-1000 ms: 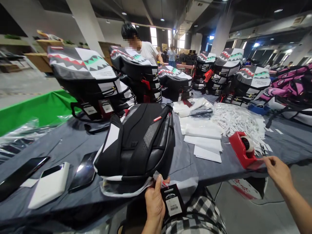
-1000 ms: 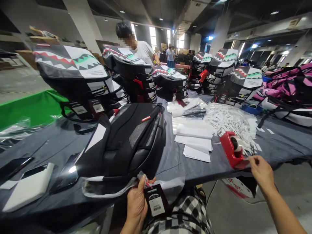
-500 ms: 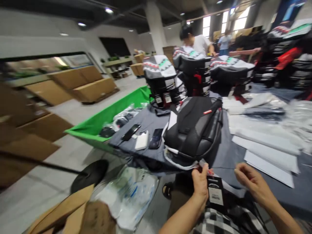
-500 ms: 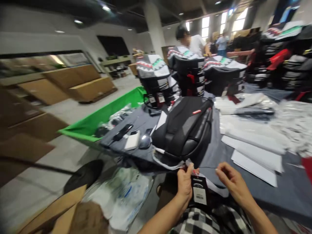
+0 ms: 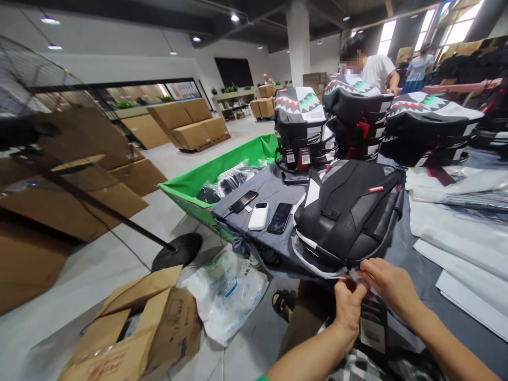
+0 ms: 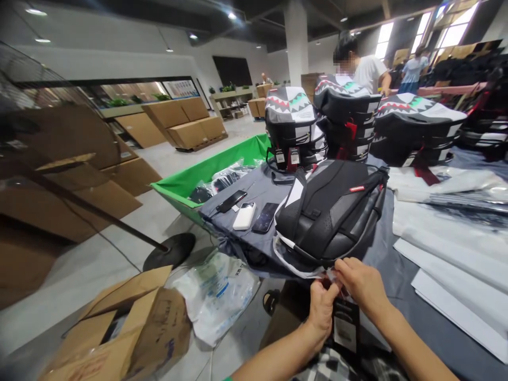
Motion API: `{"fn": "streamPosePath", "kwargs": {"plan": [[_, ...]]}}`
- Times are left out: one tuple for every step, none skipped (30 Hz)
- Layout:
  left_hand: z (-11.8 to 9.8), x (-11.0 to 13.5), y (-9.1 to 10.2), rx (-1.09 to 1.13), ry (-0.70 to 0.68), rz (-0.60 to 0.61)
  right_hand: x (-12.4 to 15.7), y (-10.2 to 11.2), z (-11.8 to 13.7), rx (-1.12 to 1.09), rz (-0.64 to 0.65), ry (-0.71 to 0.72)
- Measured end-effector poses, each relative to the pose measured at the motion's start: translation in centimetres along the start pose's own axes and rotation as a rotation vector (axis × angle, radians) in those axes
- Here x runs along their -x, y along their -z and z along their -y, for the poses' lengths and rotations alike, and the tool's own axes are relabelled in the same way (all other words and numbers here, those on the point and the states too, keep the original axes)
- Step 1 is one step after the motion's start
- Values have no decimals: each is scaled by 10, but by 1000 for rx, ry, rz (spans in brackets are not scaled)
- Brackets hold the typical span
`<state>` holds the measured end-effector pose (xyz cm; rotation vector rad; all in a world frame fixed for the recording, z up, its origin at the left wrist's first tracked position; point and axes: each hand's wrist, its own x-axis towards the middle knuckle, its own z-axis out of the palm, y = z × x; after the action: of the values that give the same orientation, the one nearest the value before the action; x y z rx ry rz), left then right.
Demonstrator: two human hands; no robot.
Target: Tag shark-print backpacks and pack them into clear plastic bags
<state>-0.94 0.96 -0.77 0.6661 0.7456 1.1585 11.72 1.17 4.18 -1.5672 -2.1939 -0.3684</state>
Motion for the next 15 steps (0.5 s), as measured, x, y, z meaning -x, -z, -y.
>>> {"fn": "streamPosePath", "kwargs": {"plan": [[-2,1,0,19,2,0,1,1,0,2,12,-13],[-3,1,-1,32,7,-24,2,2,0,-7,28,-30],[-3,0,-2,38,21,-60,3,3,-1,-30,53,-56],[-3,0,-2,42,43,-102,5,3,-3,-65,85,-94],[-1,-1,-3,47,67,-137,7,2,-6,-110,123,-145],[1,-3,-3,56,90,-156,10,0,-9,-162,163,-210],[3,-4,-4,67,110,-162,11,-3,-12,-224,204,-281],[6,-5,-4,78,125,-160,13,-7,-14,-304,237,-355],[7,-6,-4,86,128,-161,13,-11,-16,-395,262,-421],[9,-6,-4,93,121,-167,13,-17,-18,-487,281,-471],[9,-7,-4,98,111,-172,12,-23,-18,-571,291,-505],[9,-7,-4,104,97,-174,10,-29,-17,-638,294,-525],[9,-7,-4,110,81,-175,9,-34,-16,-681,291,-537],[9,-7,-4,115,70,-175,8,-38,-14,-701,283,-545],[9,-7,-3,119,68,-174,7,-41,-12,-709,273,-557]]}}
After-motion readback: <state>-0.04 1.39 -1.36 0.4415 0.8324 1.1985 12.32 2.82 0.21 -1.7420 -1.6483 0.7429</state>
